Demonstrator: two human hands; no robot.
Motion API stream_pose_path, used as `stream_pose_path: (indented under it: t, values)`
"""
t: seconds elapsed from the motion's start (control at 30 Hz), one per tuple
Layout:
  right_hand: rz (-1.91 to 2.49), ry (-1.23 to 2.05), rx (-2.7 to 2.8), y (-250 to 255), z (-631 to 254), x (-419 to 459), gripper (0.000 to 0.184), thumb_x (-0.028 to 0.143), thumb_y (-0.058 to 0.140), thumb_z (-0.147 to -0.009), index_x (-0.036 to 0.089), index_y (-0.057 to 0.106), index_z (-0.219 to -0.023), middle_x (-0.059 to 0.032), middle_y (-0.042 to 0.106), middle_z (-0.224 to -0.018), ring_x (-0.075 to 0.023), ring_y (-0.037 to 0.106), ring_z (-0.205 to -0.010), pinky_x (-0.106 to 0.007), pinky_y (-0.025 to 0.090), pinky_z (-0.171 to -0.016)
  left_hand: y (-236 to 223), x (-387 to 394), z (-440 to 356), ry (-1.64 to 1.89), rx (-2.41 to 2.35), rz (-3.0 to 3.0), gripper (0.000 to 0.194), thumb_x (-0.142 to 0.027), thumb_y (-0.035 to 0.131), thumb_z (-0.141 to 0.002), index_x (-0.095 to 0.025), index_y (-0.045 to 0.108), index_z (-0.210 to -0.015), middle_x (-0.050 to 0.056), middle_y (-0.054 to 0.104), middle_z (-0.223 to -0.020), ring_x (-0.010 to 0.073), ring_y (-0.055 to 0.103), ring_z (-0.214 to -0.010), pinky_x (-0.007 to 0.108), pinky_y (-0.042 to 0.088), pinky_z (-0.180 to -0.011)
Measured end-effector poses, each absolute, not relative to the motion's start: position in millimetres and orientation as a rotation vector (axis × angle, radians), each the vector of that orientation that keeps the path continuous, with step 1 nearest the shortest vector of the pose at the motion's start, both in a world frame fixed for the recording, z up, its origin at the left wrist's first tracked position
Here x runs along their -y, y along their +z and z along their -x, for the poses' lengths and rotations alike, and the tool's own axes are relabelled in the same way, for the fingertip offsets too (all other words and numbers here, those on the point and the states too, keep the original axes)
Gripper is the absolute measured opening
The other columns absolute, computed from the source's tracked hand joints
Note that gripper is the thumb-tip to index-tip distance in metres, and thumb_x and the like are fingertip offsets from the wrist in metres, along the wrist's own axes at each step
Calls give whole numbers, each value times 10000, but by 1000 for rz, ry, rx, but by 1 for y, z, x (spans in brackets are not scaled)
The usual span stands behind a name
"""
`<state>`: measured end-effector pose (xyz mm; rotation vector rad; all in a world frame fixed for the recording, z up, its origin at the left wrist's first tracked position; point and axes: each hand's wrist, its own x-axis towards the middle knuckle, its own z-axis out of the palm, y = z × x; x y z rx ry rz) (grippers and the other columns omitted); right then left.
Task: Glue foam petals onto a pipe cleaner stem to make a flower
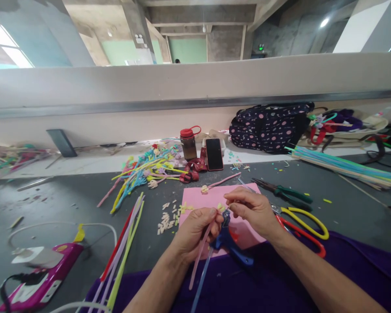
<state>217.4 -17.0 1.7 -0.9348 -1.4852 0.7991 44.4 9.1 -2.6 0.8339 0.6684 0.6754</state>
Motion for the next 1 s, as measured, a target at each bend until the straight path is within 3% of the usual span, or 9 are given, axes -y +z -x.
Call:
stream_pose_path:
  t: [0.3,0.9,1.0]
  values:
    - [833,814,1572,-1,-219,15,204,228,617,-784,260,683,-975,-55,573,-920,-157,550,-805,-263,486,-595,-3,-7,-46,596,-625,-837,299,-378,624,-713,-90,630,-630,-25,448,-358,44,348,-329,160,187,-339]
    - [835,887,1589,-1,-219,13,185,243,626,-769,233,693,-941,-55,563,-920,-149,540,-805,-245,460,-595,-8,-9,-46,554,-629,-889,306,-385,623,-716,-89,629,-637,-36,432,-354,37,321,-313,169,170,-343]
    - [839,970,1501,-1,-220,14,223,272,617,-767,229,671,-979,-52,559,-960,-122,546,-721,-216,421,-523,-7,-10,-45,577,-645,-881,311,-386,612,-728,-89,627,-637,-34,443,-358,34,317,-300,173,176,-345]
